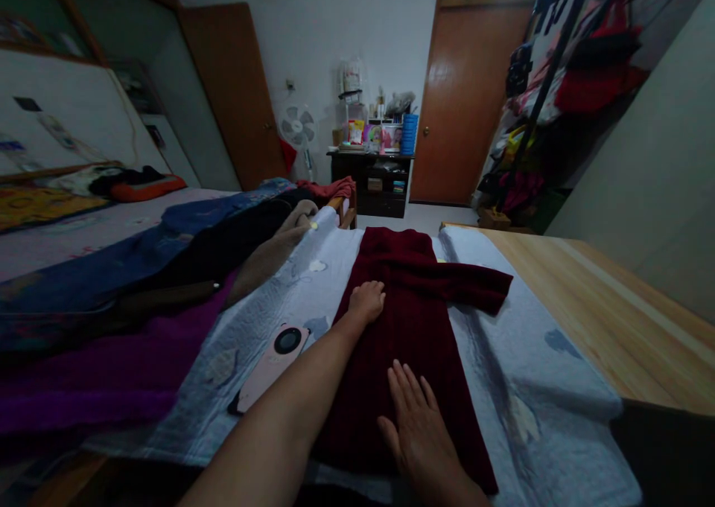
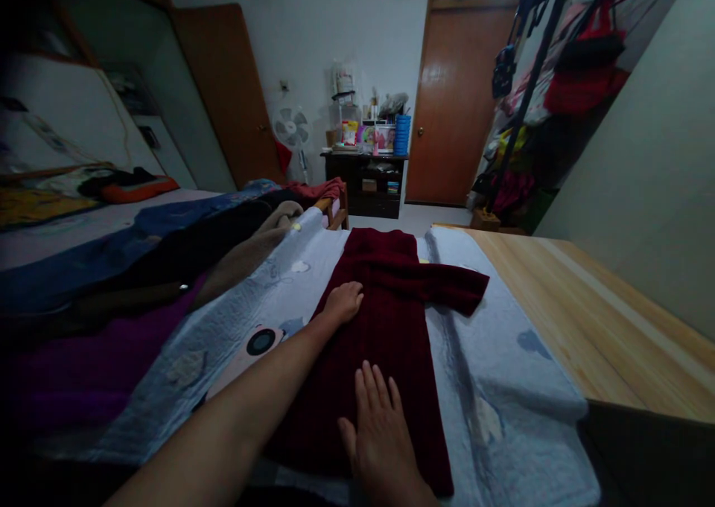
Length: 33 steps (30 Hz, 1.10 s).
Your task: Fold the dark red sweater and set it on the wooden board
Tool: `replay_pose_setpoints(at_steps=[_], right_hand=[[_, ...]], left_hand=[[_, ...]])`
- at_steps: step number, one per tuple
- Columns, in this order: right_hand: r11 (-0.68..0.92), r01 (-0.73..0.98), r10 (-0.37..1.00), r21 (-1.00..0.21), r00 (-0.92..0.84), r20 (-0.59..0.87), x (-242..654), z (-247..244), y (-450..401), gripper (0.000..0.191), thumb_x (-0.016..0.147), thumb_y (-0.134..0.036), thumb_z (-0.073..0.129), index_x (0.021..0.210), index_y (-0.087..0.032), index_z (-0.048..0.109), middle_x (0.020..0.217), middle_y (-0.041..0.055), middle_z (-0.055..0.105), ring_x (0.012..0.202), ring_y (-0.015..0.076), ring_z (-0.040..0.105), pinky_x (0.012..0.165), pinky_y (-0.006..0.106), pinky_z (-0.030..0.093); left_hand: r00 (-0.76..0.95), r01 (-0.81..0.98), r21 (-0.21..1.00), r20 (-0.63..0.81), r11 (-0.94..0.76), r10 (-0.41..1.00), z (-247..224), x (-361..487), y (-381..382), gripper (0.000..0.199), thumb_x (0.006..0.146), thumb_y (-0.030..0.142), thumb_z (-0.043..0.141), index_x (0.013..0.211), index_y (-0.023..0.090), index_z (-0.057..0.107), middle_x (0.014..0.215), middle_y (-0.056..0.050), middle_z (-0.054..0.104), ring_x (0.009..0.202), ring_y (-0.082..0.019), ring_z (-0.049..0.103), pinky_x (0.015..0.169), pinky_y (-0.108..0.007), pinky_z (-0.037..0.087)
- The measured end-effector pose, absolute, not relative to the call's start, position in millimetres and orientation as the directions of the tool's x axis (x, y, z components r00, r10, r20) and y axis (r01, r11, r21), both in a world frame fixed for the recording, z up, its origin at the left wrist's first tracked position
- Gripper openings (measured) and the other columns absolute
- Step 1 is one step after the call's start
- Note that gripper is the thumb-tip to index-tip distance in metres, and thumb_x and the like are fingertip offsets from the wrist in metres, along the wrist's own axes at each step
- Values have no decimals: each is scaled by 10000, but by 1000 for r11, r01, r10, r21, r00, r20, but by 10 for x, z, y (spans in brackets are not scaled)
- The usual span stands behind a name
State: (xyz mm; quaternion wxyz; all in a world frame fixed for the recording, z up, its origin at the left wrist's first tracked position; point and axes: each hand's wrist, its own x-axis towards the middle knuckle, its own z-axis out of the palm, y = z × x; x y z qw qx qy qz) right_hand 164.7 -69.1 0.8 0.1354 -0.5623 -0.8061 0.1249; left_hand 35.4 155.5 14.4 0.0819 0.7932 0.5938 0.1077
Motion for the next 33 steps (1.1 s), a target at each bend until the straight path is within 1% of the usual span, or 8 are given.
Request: replay_pose_setpoints(at_steps=[3,8,13,15,20,25,29,33], right_hand=[[339,860,939,-381,-332,86,1678,-35,-673,647,893,-442,475,1478,-218,314,1537,64,228,1396,324,271,1122,521,258],[305,826,937,-474,-348,-3,1807,229,-524,633,823,-433,575,1405,-224,439,1473,87,407,1310,321,410,1065,452,349],[274,711,897,-648,-432,-95,2064,687,-65,250,824,-282,535,1044,-225,640,1064,59,663,943,208,612,833,306,474],[263,722,923,-641,-382,-52,2219,765,215,257,838,-296,513,1055,-224,631,1030,56,663,930,205,608,840,318,464],[185,886,974,-425,-109,198,2765,705,993,305,818,-287,504,1052,-152,646,1149,140,608,1064,261,552,949,390,406],[-172,963,881,-209,245,404,3315,671,1460,459,799,-266,518,1223,-97,564,1343,202,475,1245,330,410,1014,461,328],[-332,941,878,-67,335,342,3564,697,1562,533,792,-234,508,1306,-95,483,1396,185,444,1310,354,331,1035,532,250],[-350,936,929,34,342,141,3683,814,1569,330,794,-153,435,1047,-163,647,1097,135,656,1084,328,546,961,575,267]], left_hand=[[230,936,243,125,-255,965,146,386,1675,363,941,339,386,1243,196,528,1203,-118,582,1136,-251,510,995,-401,378],[158,954,221,197,-201,968,46,412,1785,528,928,349,397,1413,143,362,1289,-161,515,1203,-302,444,1014,-445,342],[181,956,181,257,-231,949,-100,393,1866,533,910,344,410,1416,177,385,1504,-117,331,1369,-293,279,1125,-448,189],[221,946,183,235,-267,946,-145,377,1905,547,910,334,398,1427,161,365,1539,-108,280,1407,-274,224,1141,-431,160],[234,933,233,183,-273,955,-171,339,1996,556,903,347,409,1416,138,362,1518,-143,316,1384,-279,284,1113,-433,221],[226,918,279,216,-282,950,-84,309,2166,465,898,331,436,1331,161,453,1388,-127,483,1265,-264,437,1043,-391,336],[170,921,302,252,-245,952,-71,325,2330,505,922,286,389,1394,106,374,1397,-166,456,1293,-273,407,1066,-395,317],[180,862,425,254,-277,950,-160,356,2391,581,896,230,419,1453,119,294,1532,-133,288,1413,-260,225,1149,-408,172]])
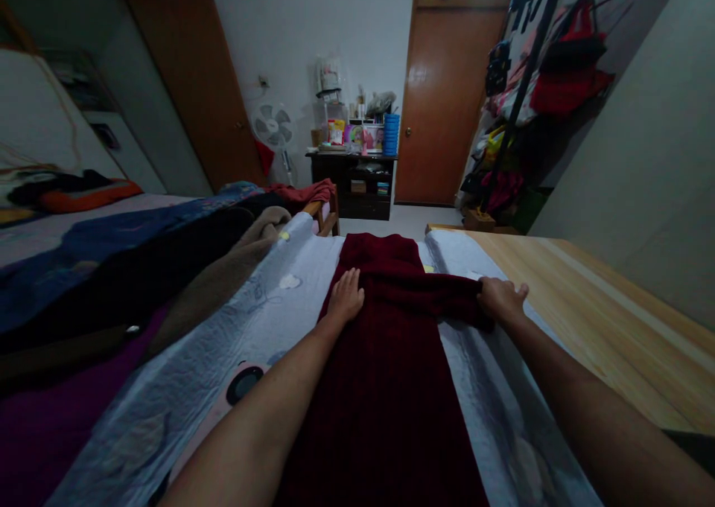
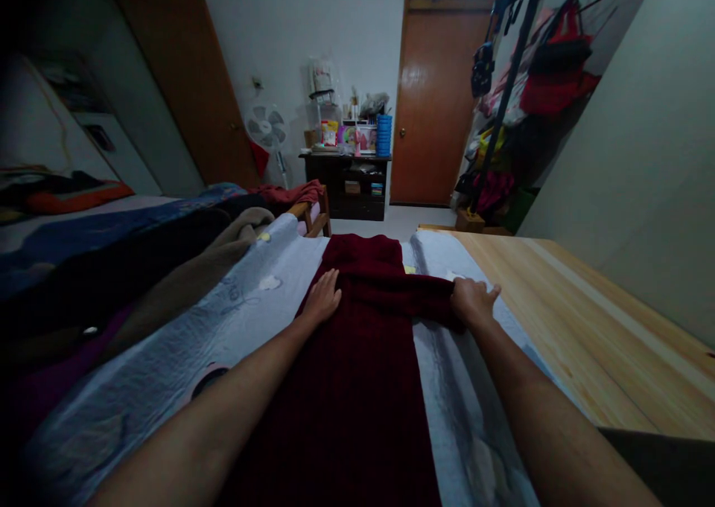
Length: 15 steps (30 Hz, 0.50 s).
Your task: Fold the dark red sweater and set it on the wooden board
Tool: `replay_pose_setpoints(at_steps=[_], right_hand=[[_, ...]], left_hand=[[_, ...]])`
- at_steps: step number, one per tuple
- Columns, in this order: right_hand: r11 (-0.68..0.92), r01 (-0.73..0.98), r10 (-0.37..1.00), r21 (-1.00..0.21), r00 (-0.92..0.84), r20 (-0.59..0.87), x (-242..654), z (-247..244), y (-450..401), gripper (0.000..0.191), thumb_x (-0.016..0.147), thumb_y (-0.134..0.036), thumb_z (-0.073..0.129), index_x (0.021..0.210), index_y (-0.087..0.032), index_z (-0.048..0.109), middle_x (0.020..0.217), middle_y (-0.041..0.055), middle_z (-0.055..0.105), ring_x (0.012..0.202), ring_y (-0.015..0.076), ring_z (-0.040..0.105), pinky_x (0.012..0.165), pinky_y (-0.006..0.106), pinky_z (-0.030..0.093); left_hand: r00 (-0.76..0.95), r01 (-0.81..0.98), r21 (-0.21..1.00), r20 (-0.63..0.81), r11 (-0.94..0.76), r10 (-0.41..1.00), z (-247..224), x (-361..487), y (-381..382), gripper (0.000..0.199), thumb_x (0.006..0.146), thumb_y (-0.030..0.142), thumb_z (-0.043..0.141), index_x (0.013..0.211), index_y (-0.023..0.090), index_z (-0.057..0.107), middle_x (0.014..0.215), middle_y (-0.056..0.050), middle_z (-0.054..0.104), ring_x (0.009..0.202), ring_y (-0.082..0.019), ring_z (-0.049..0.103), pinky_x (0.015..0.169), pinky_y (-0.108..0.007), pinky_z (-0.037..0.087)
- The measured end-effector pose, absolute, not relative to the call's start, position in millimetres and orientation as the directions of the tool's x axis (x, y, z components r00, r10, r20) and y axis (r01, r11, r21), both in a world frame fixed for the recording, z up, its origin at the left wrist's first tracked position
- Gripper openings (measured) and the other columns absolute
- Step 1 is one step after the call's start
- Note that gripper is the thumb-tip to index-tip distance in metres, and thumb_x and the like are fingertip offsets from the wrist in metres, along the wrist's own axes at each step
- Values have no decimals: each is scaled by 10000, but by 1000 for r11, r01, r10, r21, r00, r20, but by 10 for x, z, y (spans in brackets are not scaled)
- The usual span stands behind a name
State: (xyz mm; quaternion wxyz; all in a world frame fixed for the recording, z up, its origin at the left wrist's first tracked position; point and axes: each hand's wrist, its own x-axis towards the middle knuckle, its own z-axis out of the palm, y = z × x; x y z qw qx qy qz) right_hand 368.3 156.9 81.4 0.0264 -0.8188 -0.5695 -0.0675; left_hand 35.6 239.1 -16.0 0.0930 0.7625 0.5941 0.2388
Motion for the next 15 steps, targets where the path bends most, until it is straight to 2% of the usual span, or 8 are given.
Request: replay_pose_setpoints(at_steps=[2,5,9,12,15], right_hand=[[-308,951,944,19,303,130,3680,955,1535,287,791,-167,436,962,-175,666,1006,122,680,957,285,602,885,480,351],[-212,975,939,-69,223,264,3533,1250,1384,265,786,-255,477,958,-172,661,934,112,684,833,237,618,697,325,394],[25,989,919,-144,34,393,3063,1594,994,206,777,-280,499,875,-191,658,801,56,671,726,195,595,655,287,378],[220,946,926,-237,-126,357,2639,1678,676,181,796,-240,486,889,-204,638,815,30,667,731,171,594,676,270,387],[334,886,933,-320,-263,246,2269,1602,434,171,799,-196,493,920,-201,613,860,28,659,779,163,602,704,260,397]], left_hand=[[194,810,508,239,-292,952,-208,359,2394,582,889,205,413,1456,131,302,1541,-117,280,1423,-252,209,1160,-418,131],[196,755,589,219,-290,956,-248,346,2418,576,877,196,430,1442,129,341,1535,-116,294,1424,-253,215,1164,-422,108],[177,630,738,164,-240,970,-231,301,2540,582,817,169,511,1391,125,430,1515,-127,332,1417,-249,240,1165,-394,113],[153,487,857,104,-167,983,-178,260,2661,624,728,129,587,1345,126,487,1492,-128,375,1387,-249,306,1144,-359,201],[137,304,951,18,-59,990,-114,219,2719,578,699,171,635,1271,150,557,1381,-122,517,1255,-265,478,1051,-361,356]])
